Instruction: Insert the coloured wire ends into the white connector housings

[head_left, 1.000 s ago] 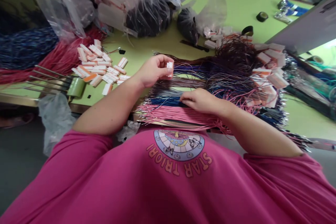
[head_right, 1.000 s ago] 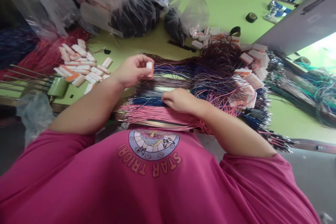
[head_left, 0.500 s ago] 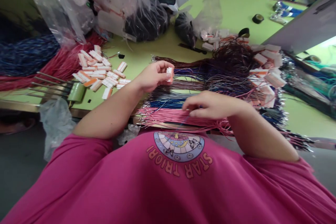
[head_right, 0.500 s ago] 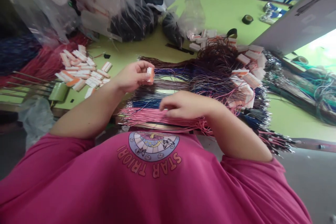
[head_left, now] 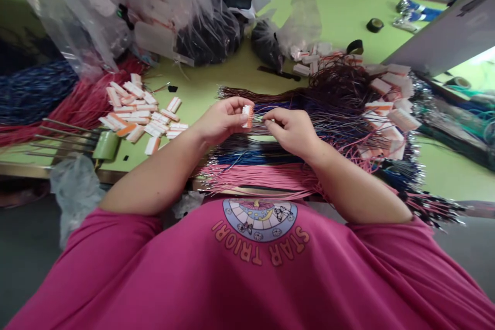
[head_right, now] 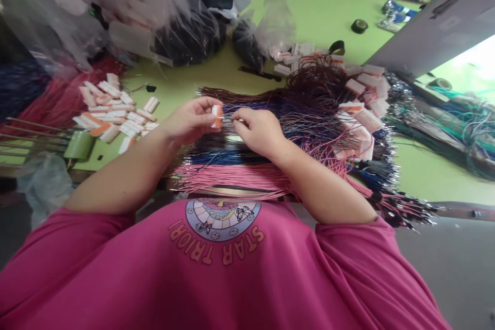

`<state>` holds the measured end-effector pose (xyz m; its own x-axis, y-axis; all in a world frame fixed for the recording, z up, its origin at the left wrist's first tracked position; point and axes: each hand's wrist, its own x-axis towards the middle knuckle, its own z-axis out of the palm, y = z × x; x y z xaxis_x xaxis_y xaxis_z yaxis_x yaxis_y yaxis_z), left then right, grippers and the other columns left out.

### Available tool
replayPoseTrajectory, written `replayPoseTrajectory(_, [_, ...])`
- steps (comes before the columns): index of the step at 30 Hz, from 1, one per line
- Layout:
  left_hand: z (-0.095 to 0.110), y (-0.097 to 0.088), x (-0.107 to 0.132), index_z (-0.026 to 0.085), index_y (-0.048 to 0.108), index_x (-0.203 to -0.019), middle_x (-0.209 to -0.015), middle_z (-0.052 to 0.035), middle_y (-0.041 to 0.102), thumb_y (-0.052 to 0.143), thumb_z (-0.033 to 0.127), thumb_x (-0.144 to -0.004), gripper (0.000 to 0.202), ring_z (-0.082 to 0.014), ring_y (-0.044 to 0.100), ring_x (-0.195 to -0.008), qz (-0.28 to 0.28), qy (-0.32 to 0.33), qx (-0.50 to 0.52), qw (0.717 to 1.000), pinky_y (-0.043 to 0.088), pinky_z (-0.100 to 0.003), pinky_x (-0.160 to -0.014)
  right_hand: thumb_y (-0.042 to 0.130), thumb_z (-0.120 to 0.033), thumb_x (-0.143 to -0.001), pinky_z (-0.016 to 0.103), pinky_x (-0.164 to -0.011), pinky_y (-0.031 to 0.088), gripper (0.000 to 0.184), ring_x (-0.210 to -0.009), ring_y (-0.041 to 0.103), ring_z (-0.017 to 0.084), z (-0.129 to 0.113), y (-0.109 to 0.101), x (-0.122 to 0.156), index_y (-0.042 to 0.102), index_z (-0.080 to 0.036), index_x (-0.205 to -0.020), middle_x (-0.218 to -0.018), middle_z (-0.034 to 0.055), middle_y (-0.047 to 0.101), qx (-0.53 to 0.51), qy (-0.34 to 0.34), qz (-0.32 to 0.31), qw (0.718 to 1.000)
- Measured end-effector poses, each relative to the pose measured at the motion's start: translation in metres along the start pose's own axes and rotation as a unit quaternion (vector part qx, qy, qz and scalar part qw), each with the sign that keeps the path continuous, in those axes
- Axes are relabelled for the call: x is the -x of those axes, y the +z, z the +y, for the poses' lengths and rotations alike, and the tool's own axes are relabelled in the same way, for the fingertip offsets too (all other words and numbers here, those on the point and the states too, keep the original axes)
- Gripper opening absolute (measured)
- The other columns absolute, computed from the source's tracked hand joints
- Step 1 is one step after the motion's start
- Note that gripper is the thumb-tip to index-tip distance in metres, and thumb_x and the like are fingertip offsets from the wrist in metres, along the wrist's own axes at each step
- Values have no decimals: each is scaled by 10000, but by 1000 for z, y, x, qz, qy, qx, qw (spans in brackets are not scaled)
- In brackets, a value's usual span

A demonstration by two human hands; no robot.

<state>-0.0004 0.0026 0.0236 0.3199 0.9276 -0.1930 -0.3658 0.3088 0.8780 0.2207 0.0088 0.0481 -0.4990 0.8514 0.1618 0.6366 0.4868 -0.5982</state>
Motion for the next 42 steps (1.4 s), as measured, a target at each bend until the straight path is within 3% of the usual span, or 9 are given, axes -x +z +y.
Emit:
replayPoseTrajectory(6, [0, 0, 0, 180, 637, -1036, -835, 43, 650, 922, 147, -576, 542, -74, 626, -655, 8, 0, -25, 1000, 589, -252, -648, 467, -328, -1006, 319, -751, 368, 373, -849, 668, 210, -12, 0, 2, 810, -201, -1082, -1001, 82, 808, 142, 32, -59, 988])
replayPoseTrajectory(14, [-5, 0, -3, 195, 626, -1008, -820, 29, 650, 860, 179, -656, 423, -82, 615, -675, 39, 29, -106, 993, 561, -238, -670, 384, -268, -1038, 343, -726, 323, 392, -890, 645, 236, -20, 1, 4, 752, -147, -1099, -1080, 153, 778, 242, -27, -101, 965])
replayPoseTrajectory(17, [-6, -1, -3, 198, 621, -1011, -813, 27, 651, 865, 193, -657, 430, -93, 618, -677, 32, 30, -122, 992, 559, -250, -678, 425, -275, -1016, 326, -722, 323, 350, -811, 606, 202, -17, 4, 1, 756, -163, -1002, -969, 112, 768, 169, -16, -114, 979])
replayPoseTrajectory(20, [-8, -2, -3, 206, 613, -1021, -829, 26, 650, 882, 234, -650, 460, -97, 623, -681, 22, 42, -125, 991, 558, -259, -684, 518, -275, -932, 294, -711, 344, 257, -705, 528, 140, -11, 6, -6, 727, -164, -834, -796, 37, 697, -35, 32, -84, 995])
replayPoseTrajectory(23, [-8, -2, -3, 219, 607, -1016, -822, 26, 649, 906, 280, -637, 486, -104, 624, -674, 20, 58, -136, 989, 554, -269, -683, 608, -278, -781, 277, -622, 316, 148, -591, 408, 95, -7, 7, -14, 668, -166, -705, -621, -32, 552, -242, 119, -74, 960])
replayPoseTrajectory(26, [-8, -1, -2, 231, 599, -992, -789, 28, 643, 921, 315, -628, 493, -119, 630, -672, 19, 68, -168, 983, 554, -287, -692, 640, -294, -669, 275, -530, 227, 114, -502, 302, 78, -5, 6, -19, 647, -180, -663, -490, -78, 429, -345, 202, -87, 912])
replayPoseTrajectory(29, [-7, 0, -1, 233, 599, -975, -748, 35, 637, 923, 301, -618, 487, -126, 633, -657, 24, 84, -183, 979, 547, -294, -689, 662, -304, -619, 270, -509, 195, 130, -487, 297, 73, -5, 8, -19, 658, -180, -655, -469, -81, 441, -374, 223, -81, 897])
replayPoseTrajectory(34, [-6, -1, 0, 228, 616, -966, -762, 31, 673, 920, 270, -627, 457, -132, 650, -667, 37, 89, -203, 974, 543, -299, -695, 700, -323, -623, 259, -567, 287, 171, -570, 386, 80, -6, 14, -15, 700, -159, -670, -546, -61, 514, -365, 193, -62, 909])
replayPoseTrajectory(42, [-9, -5, -1, 222, 636, -960, -740, 28, 693, 979, 355, -606, 511, -140, 672, -659, 8, 97, -201, 975, 552, -303, -692, 688, -309, -657, 260, -614, 335, 159, -633, 450, 93, -8, 12, -14, 700, -151, -676, -613, -40, 561, -349, 164, -51, 921])
